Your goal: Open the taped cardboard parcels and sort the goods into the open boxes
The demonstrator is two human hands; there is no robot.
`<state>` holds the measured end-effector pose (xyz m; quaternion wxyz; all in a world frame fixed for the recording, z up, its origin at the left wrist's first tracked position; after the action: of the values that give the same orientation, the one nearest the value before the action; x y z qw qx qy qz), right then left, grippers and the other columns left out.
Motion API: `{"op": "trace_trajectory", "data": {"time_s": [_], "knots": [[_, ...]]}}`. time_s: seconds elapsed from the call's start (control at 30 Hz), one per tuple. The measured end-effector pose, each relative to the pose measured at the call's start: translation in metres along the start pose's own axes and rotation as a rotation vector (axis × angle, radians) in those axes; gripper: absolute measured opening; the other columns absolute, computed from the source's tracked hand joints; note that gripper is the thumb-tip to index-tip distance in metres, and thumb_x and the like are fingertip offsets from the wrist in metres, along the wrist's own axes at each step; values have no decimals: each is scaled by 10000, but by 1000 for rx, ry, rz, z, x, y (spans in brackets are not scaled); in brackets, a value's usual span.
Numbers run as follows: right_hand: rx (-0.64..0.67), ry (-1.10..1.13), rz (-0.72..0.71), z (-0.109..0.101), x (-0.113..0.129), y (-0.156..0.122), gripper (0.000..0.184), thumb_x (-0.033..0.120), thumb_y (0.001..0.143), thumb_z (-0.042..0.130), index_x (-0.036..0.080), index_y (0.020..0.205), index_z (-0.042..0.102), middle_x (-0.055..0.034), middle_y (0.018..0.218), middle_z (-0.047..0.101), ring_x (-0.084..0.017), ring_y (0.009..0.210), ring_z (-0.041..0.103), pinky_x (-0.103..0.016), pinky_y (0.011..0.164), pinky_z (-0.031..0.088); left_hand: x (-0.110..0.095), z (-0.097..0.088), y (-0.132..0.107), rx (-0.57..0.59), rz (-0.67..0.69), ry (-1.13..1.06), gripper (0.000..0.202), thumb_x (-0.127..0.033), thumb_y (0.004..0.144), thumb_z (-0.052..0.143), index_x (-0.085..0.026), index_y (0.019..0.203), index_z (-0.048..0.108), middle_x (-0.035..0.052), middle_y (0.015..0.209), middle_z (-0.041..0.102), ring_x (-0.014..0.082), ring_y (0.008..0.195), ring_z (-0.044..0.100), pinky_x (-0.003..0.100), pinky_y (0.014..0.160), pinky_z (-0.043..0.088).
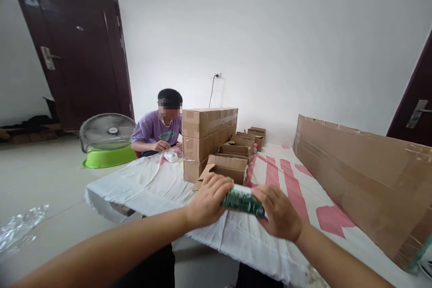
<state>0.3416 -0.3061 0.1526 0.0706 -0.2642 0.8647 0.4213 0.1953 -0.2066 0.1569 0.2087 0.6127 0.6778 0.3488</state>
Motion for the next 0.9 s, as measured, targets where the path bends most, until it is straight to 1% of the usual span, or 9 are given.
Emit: {"op": "trace_trajectory", "data": {"time_s": [0.07,0.17,0.27,0.37,0.5,0.63,0.8,0.83,0.9], "knots": [[86,84,-28,9,24,-28,543,254,832,560,106,1334,416,-167,1135,617,-298,1024,590,-451,891,486,-20,21,-30,72,71,-90,362,-257,846,494,-141,1189,514,147,1148,635,291,1008,551,465,934,362],[304,224,23,43,45,-60,573,286,773,632,97,1289,471,-172,1139,640,-305,993,617,-452,882,494,-30,70,-68,332,54,-196,405,-382,837,542,-141,1161,517,151,1118,632,287,966,565,436,893,418],[491,357,220,86,44,-77,579,291,714,690,86,1234,537,-179,1135,652,-320,995,623,-467,882,494,-14,111,-92,562,-125,-245,490,-458,765,650,-167,1140,531,127,1123,638,292,977,590,424,901,455],[553,498,494,126,29,-82,599,274,661,729,135,1225,582,-145,1167,654,-317,1056,609,-463,945,464,14,132,-104,662,-365,-294,557,-395,697,723,-184,1181,547,113,1172,644,304,1044,608,412,939,469],[393,654,839,171,3,-81,558,249,581,758,209,1122,628,-77,1117,675,-284,1051,614,-408,962,449,53,136,-120,594,-639,-367,627,-303,644,739,-201,1236,562,99,1221,633,297,1145,586,375,993,455],[260,649,987,205,-7,-80,415,464,646,729,199,940,604,-64,943,656,-250,868,625,-373,799,497,82,129,-141,480,-795,-380,629,-225,624,720,-178,1234,574,100,1226,623,270,1169,567,343,1007,448],[41,636,1154,218,-13,-87,519,611,520,793,222,775,563,-24,785,598,-244,777,580,-377,757,478,113,110,-162,212,-913,-353,641,-49,609,592,-220,1226,558,79,1291,569,266,1247,505,400,1084,386],[2,647,1188,220,-15,-88,517,658,542,766,230,733,548,-13,750,585,-237,756,575,-372,748,478,118,108,-167,168,-940,-363,654,-40,620,574,-222,1247,534,83,1310,547,262,1262,499,407,1097,378],[-76,679,1272,225,-22,-91,521,755,691,594,243,668,501,3,681,555,-218,703,574,-356,714,487,127,109,-177,101,-1010,-392,682,-55,636,578,-207,1294,477,107,1364,487,268,1295,482,414,1111,376]]}}
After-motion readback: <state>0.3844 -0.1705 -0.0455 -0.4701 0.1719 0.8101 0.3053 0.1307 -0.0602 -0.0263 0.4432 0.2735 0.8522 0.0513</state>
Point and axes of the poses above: each hand's wrist, its own y-axis towards the middle knuckle, its own z-axis out of the palm, x = y × z, the point moved 7 cm from there along y, towards the middle knuckle
